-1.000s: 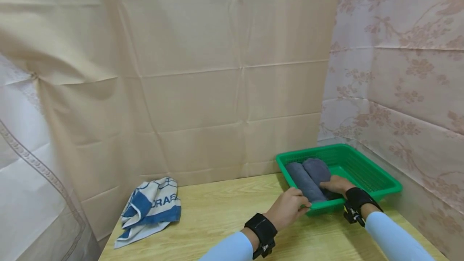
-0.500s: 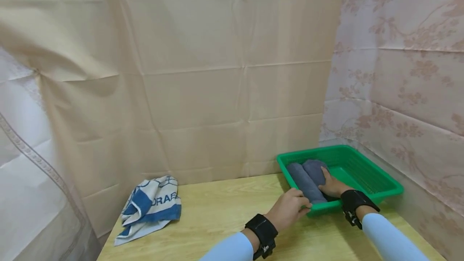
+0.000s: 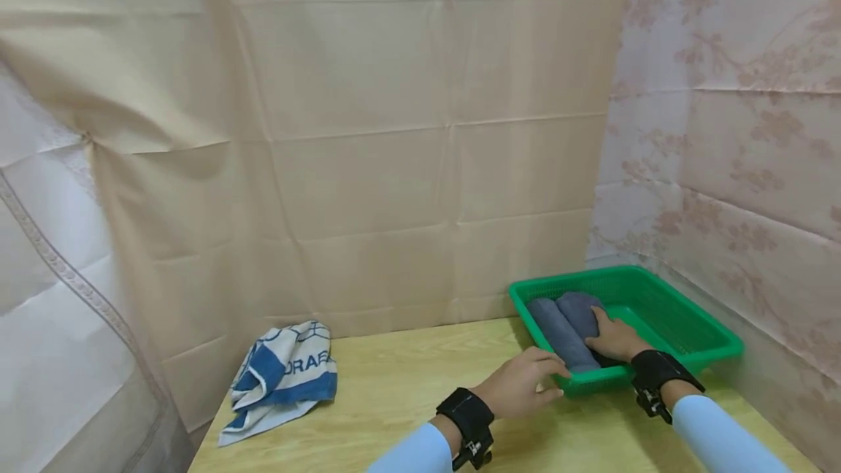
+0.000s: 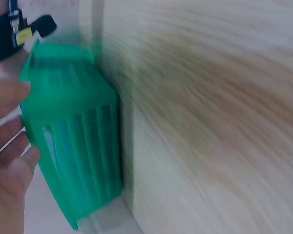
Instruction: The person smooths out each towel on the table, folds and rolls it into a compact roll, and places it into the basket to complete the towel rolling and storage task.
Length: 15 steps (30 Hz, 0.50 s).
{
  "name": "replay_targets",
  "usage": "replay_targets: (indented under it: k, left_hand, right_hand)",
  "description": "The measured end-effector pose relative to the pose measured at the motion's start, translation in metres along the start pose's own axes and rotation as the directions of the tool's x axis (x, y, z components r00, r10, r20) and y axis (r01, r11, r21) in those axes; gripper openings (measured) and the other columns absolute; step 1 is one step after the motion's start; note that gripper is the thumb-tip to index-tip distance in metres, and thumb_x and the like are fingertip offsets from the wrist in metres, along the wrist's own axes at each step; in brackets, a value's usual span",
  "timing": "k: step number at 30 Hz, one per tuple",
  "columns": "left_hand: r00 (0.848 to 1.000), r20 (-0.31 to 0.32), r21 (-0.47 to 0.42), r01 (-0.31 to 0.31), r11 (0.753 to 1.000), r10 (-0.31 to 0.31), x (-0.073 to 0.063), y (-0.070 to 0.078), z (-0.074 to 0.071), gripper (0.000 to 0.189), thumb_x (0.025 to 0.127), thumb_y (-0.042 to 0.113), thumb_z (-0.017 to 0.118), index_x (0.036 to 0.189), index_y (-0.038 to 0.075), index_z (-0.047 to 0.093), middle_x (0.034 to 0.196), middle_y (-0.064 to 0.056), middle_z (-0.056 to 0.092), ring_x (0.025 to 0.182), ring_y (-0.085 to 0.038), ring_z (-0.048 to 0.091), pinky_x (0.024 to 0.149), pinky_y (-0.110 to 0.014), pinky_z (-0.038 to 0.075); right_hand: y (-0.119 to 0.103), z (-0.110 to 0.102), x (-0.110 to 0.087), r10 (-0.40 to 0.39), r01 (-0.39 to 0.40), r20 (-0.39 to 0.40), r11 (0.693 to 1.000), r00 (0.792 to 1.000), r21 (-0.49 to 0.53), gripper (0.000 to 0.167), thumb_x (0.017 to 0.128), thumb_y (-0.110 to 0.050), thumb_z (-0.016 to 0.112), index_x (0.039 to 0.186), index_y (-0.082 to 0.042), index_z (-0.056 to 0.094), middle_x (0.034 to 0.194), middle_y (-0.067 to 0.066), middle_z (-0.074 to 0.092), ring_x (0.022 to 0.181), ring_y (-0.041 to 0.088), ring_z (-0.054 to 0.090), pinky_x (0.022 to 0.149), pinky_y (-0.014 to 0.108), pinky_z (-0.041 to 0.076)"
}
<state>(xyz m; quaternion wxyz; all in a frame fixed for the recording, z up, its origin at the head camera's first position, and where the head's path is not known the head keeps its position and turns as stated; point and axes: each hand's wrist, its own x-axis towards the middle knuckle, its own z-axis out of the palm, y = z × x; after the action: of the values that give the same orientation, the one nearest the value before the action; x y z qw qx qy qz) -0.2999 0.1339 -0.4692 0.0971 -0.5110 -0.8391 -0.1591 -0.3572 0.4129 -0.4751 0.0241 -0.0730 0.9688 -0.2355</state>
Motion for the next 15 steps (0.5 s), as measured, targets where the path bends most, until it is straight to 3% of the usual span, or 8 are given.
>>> replay_targets:
  k: [4, 9, 12, 15]
  left_hand:
    - [0.997, 0.015, -0.03, 0.079, 0.996, -0.079, -0.02, -0.015, -0.003, 0.035, 0.106, 0.032, 0.061, 0.14, 0.022, 0.06, 0.147, 0.003, 0.05, 0.135, -0.008, 0.046, 0.1, -0.016, 0.042]
    - [0.973, -0.04, -0.033, 0.225, 0.974, -0.226, -0.074, -0.046, -0.009, 0.032, 0.104, 0.03, 0.064, 0.135, 0.022, 0.063, 0.146, -0.006, 0.048, 0.13, -0.017, 0.047, 0.093, -0.025, 0.049]
    - [0.939, -0.074, -0.043, 0.333, 0.942, -0.335, -0.116, -0.068, -0.02, 0.03, 0.102, 0.026, 0.069, 0.131, 0.019, 0.065, 0.141, -0.011, 0.05, 0.123, -0.023, 0.05, 0.091, -0.034, 0.051]
    - [0.888, -0.111, -0.087, 0.439, 0.894, -0.447, -0.16, -0.087, -0.037, 0.027, 0.1, 0.022, 0.07, 0.127, 0.017, 0.066, 0.137, -0.013, 0.051, 0.122, -0.028, 0.05, 0.093, -0.043, 0.05]
  right_hand:
    - [-0.001, -0.006, -0.001, -0.023, 0.018, -0.095, 0.998, 0.995, -0.054, 0.073, 0.097, -0.022, 0.063, 0.148, 0.019, 0.03, 0.135, 0.052, 0.04, 0.122, 0.07, 0.038, 0.095, 0.076, 0.034]
    - [-0.015, -0.002, -0.006, -0.118, 0.105, -0.215, 0.992, 0.969, -0.07, 0.054, 0.096, -0.014, 0.065, 0.141, 0.012, 0.049, 0.133, 0.043, 0.049, 0.119, 0.061, 0.045, 0.095, 0.07, 0.032]
    - [-0.034, 0.001, -0.008, -0.2, 0.187, -0.271, 0.98, 0.942, -0.072, 0.045, 0.096, -0.01, 0.065, 0.137, 0.008, 0.056, 0.134, 0.038, 0.052, 0.12, 0.057, 0.047, 0.098, 0.068, 0.032]
    - [-0.057, 0.002, -0.008, -0.265, 0.255, -0.292, 0.964, 0.919, -0.074, 0.041, 0.097, -0.009, 0.065, 0.135, 0.005, 0.059, 0.135, 0.035, 0.054, 0.124, 0.055, 0.047, 0.104, 0.068, 0.028]
